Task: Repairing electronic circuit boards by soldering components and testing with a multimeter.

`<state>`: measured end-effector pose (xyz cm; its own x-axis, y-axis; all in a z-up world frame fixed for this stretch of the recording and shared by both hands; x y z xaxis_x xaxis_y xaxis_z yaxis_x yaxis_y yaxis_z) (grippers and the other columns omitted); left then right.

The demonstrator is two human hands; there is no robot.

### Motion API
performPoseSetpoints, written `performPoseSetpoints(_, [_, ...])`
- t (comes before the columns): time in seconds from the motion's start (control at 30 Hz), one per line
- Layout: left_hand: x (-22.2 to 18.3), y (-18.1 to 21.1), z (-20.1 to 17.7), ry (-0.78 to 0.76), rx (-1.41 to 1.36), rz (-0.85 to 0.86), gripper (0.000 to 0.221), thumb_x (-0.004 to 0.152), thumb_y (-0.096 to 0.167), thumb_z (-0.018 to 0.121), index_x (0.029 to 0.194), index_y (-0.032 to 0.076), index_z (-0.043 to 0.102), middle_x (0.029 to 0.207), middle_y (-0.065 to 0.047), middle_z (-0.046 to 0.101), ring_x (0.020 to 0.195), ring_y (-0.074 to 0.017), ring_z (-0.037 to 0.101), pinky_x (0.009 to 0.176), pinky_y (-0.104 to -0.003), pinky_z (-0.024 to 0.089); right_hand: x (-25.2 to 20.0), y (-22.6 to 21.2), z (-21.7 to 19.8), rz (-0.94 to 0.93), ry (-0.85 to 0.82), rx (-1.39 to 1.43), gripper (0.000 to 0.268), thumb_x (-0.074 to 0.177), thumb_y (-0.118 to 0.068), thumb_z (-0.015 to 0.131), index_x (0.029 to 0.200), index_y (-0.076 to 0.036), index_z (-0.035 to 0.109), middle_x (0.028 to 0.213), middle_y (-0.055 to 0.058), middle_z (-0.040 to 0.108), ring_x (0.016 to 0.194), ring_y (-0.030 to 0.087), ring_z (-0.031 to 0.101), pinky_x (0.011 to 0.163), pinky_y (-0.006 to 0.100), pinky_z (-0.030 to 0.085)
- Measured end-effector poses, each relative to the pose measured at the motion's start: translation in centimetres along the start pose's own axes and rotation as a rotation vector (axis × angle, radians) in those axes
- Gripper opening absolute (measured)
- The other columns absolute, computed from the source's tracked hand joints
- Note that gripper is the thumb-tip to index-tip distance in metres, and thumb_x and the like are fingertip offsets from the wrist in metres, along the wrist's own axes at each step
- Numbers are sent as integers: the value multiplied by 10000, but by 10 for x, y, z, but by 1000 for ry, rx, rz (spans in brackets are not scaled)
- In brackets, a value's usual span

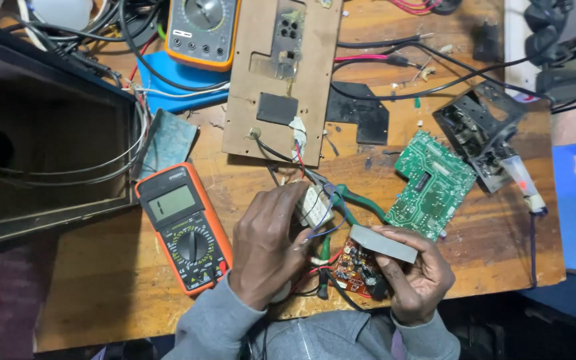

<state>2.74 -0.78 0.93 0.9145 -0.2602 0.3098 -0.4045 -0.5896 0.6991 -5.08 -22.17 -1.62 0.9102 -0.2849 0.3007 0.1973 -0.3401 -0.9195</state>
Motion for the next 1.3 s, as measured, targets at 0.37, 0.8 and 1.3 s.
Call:
performPoseSetpoints(0.37, [38,-20,-44,8,-306,-362,406,877,28,633,1281,63,625,1317,-176,570,1197,-301,621,996,-376,623,2,-1,-1,15,-12,9,267,916,-148,681,1109,35,647,1098,226,734,1078,377,758,941,445,671])
performPoseSetpoints(0.8, [51,-4,-7,405,145,-69,537,941,98,799,1400,-10,540,1066,-157,628,939,-259,588,737,-384,584,2,0,-1,45,-8,34,278,924,-167,679,1122,26,655,1098,214,741,1077,362,759,915,438,689])
performPoseSetpoints(1.3, [72,69,33,309,87,262,417,943,-41,653,1355,17,637,834,-67,494,672,-228,472,513,-378,321,-4,5,-4,53,55,-93,301,847,-98,705,1081,89,676,1017,225,722,963,331,726,861,391,610])
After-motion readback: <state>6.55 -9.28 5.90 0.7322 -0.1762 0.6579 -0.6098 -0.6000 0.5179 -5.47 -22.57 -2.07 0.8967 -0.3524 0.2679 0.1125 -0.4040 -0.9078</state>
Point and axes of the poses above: each hand's wrist, its own x-axis towards the middle knuckle, its own z-axis out of the palm, y = z × x, the point moved 3 cm from there along x, towards the middle knuckle
